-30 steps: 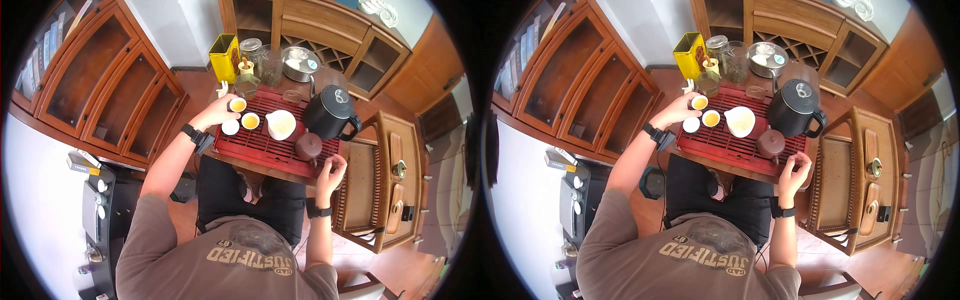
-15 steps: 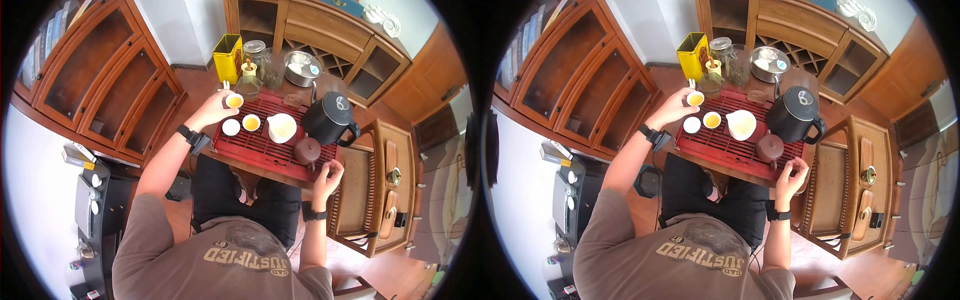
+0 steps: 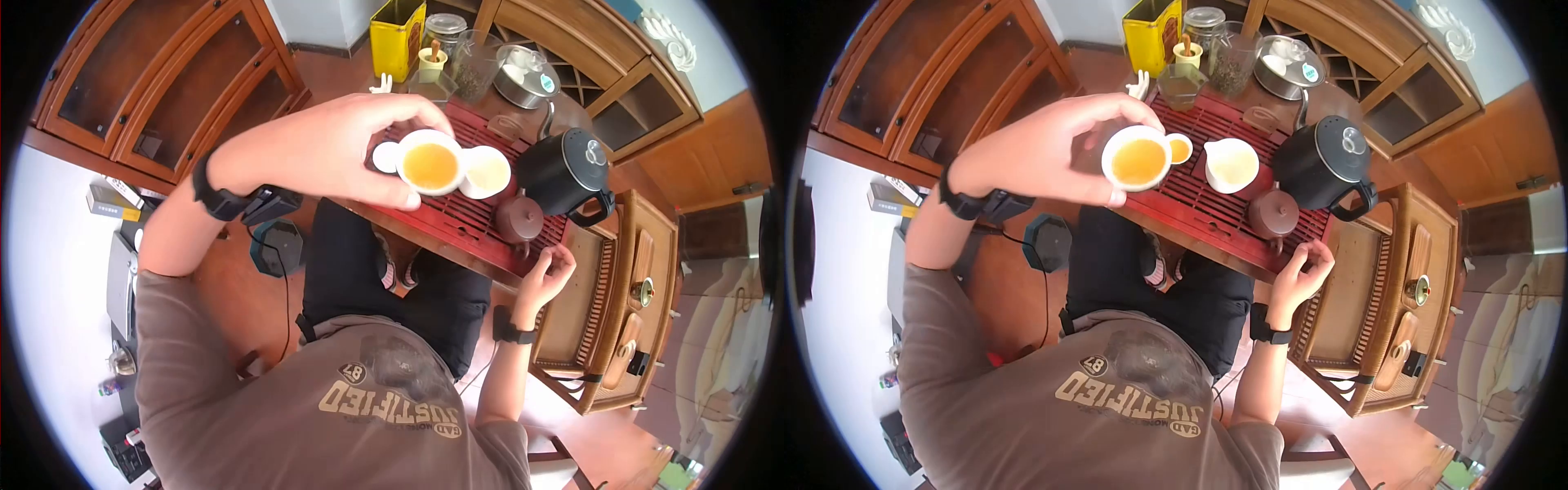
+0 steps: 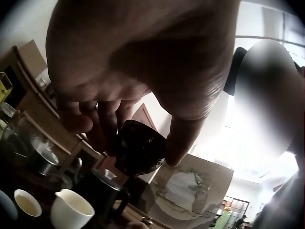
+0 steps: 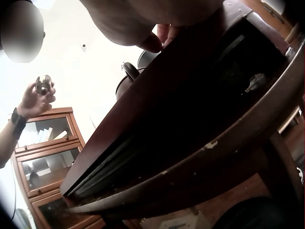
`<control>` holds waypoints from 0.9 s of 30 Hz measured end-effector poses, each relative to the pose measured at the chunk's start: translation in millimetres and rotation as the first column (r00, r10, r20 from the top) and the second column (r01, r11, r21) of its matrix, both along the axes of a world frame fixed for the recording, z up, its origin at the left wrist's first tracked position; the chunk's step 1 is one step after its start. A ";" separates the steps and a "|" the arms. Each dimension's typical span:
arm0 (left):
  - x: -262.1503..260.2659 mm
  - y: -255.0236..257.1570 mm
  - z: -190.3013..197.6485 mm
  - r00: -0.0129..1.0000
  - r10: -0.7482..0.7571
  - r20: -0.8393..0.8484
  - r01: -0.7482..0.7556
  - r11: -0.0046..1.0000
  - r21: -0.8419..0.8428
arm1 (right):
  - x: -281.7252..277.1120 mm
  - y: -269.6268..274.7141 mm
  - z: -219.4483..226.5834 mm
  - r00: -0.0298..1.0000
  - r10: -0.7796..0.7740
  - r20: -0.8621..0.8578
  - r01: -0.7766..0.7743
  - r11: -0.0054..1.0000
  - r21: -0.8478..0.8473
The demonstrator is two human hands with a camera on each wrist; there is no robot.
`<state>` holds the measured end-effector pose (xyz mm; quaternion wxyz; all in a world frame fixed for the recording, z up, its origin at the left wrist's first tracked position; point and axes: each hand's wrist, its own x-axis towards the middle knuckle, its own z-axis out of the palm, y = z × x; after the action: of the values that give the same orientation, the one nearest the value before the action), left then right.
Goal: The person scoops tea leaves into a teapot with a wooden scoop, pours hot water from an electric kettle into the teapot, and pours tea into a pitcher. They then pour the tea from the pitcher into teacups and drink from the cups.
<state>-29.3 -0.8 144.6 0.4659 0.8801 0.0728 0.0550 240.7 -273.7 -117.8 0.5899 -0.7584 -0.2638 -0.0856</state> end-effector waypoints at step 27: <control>-14.4 -64.5 51.1 0.866 -0.381 0.322 0.398 0.917 0.015 | 0.7 1.0 -5.7 1.000 0.004 -0.013 -0.003 0.999 0.048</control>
<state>-43.7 -65.2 195.6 0.4957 0.8436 -0.1812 0.0992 241.4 -272.7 -123.5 0.6098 -0.7440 -0.2593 -0.0859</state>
